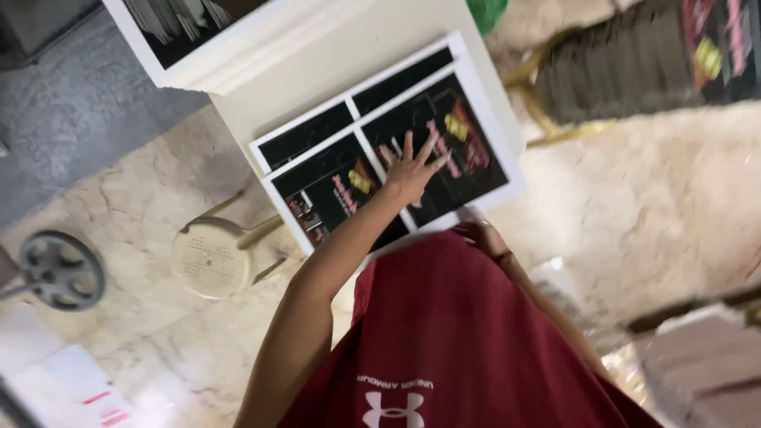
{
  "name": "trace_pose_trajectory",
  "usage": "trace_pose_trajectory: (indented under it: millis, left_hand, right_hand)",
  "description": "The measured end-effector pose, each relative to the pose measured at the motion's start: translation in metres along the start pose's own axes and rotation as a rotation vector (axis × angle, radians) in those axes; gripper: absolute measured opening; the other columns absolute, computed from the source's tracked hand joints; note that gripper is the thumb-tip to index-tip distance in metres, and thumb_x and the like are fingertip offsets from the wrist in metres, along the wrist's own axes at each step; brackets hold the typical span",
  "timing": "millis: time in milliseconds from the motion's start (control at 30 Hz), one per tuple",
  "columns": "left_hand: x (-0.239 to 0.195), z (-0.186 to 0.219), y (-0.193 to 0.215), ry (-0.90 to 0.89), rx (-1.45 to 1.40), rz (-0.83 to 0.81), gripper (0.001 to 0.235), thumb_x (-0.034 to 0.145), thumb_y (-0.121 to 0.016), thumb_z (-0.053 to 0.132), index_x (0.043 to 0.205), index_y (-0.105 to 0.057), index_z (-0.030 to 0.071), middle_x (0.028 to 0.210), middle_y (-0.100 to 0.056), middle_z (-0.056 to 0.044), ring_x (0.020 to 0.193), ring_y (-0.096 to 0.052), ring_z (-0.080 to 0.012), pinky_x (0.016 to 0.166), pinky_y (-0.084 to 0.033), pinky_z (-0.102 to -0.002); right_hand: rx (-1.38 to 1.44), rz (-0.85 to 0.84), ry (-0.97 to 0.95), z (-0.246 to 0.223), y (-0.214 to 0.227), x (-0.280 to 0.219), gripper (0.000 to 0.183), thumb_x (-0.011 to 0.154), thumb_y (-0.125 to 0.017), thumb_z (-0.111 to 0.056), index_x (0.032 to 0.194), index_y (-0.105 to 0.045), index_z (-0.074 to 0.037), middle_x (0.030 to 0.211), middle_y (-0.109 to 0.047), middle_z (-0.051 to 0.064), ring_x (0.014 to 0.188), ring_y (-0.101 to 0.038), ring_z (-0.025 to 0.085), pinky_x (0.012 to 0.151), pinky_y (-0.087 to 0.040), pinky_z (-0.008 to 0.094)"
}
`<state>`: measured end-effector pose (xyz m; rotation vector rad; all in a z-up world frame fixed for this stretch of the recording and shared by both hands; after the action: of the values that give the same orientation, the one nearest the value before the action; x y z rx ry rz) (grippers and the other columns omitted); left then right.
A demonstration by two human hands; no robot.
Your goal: Folding flat printed cardboard sheets into boxes and stacking them in a factory setting.
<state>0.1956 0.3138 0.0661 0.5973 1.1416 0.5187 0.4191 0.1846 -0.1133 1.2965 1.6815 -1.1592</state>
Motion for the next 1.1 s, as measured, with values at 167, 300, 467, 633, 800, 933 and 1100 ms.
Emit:
trace_pose_trajectory:
  millis: [167,300,467,633,800,933,1100]
  left_hand:
    - [-0.003,-0.002,0.000,-0.011,0.126,-0.036,0.122,0.078,-0.091,0.027,0.166,-0.008,0.034,0.172,0.014,-0.013,0.152,0.005,-0.0569,0.105,-0.029,-0.084]
    - [0.023,-0.009,-0.029,0.021,0.158,-0.063,0.138,0.068,-0.098,0.038,0.166,-0.001,0.034,0.169,0.021,-0.016,0.151,0.005,-0.0599,0.095,-0.023,-0.094]
    - [0.043,-0.008,-0.037,0.029,0.091,-0.084,0.140,0.067,-0.099,0.031,0.165,0.001,0.034,0.166,0.026,-0.019,0.149,0.008,-0.0639,0.091,-0.028,-0.094]
    - [0.039,0.000,-0.032,0.031,0.068,-0.114,0.136,0.071,-0.096,0.028,0.166,0.001,0.030,0.166,0.026,-0.023,0.146,0.009,-0.0666,0.091,-0.028,-0.094]
    - [0.040,0.001,-0.032,0.070,0.059,-0.117,0.134,0.075,-0.094,0.030,0.166,0.005,0.029,0.164,0.028,-0.023,0.146,0.010,-0.0657,0.093,-0.022,-0.095]
    - [0.048,0.007,-0.038,0.054,0.116,-0.083,0.126,0.077,-0.091,0.033,0.167,-0.002,0.028,0.167,0.020,-0.022,0.148,0.003,-0.0646,0.096,-0.024,-0.093]
    - [0.043,0.035,-0.043,0.050,0.131,-0.076,0.123,0.085,-0.086,0.030,0.166,0.006,0.033,0.167,0.023,-0.020,0.148,0.004,-0.0652,0.095,-0.025,-0.094]
  right_hand:
    - [0.214,0.094,0.064,0.030,-0.118,0.009,0.058,0.096,-0.051,-0.026,0.150,-0.047,-0.005,0.147,-0.054,0.018,0.140,-0.047,0.028,0.122,-0.030,0.050]
    - [0.457,0.156,0.123,0.028,-0.180,-0.046,0.058,0.095,-0.077,-0.023,0.142,-0.055,0.004,0.135,-0.064,0.023,0.126,-0.061,0.035,0.115,-0.040,0.057]
    - [0.602,0.096,0.275,0.075,-0.121,0.018,0.064,0.093,-0.079,-0.013,0.147,-0.048,0.002,0.140,-0.060,0.022,0.130,-0.056,0.036,0.113,-0.041,0.063]
    - [0.571,0.072,0.202,0.119,-0.098,0.066,0.059,0.094,-0.081,-0.020,0.143,-0.053,-0.002,0.129,-0.066,0.021,0.116,-0.067,0.039,0.097,-0.056,0.063]
    - [0.208,0.044,0.139,0.029,-0.144,-0.021,0.068,0.085,-0.087,-0.023,0.140,-0.057,0.004,0.123,-0.067,0.025,0.098,-0.070,0.041,0.079,-0.063,0.057]
    - [-0.048,0.037,0.389,0.016,-0.077,0.006,0.071,0.073,-0.081,0.007,0.140,-0.059,0.001,0.137,-0.056,0.034,0.118,-0.059,0.054,0.090,-0.059,0.063]
    - [0.208,0.227,0.405,-0.014,-0.033,0.022,0.044,0.084,-0.090,-0.030,0.087,-0.071,0.009,0.068,-0.066,0.016,0.054,-0.068,0.027,0.058,-0.065,0.043]
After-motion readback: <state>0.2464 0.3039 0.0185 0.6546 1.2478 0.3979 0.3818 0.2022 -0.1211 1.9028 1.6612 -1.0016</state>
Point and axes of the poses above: each hand's wrist, its own x-axis towards the middle knuckle, its own y-axis out of the back of the hand, z = x × y, the point moved 8 cm from there along x, towards the middle knuckle
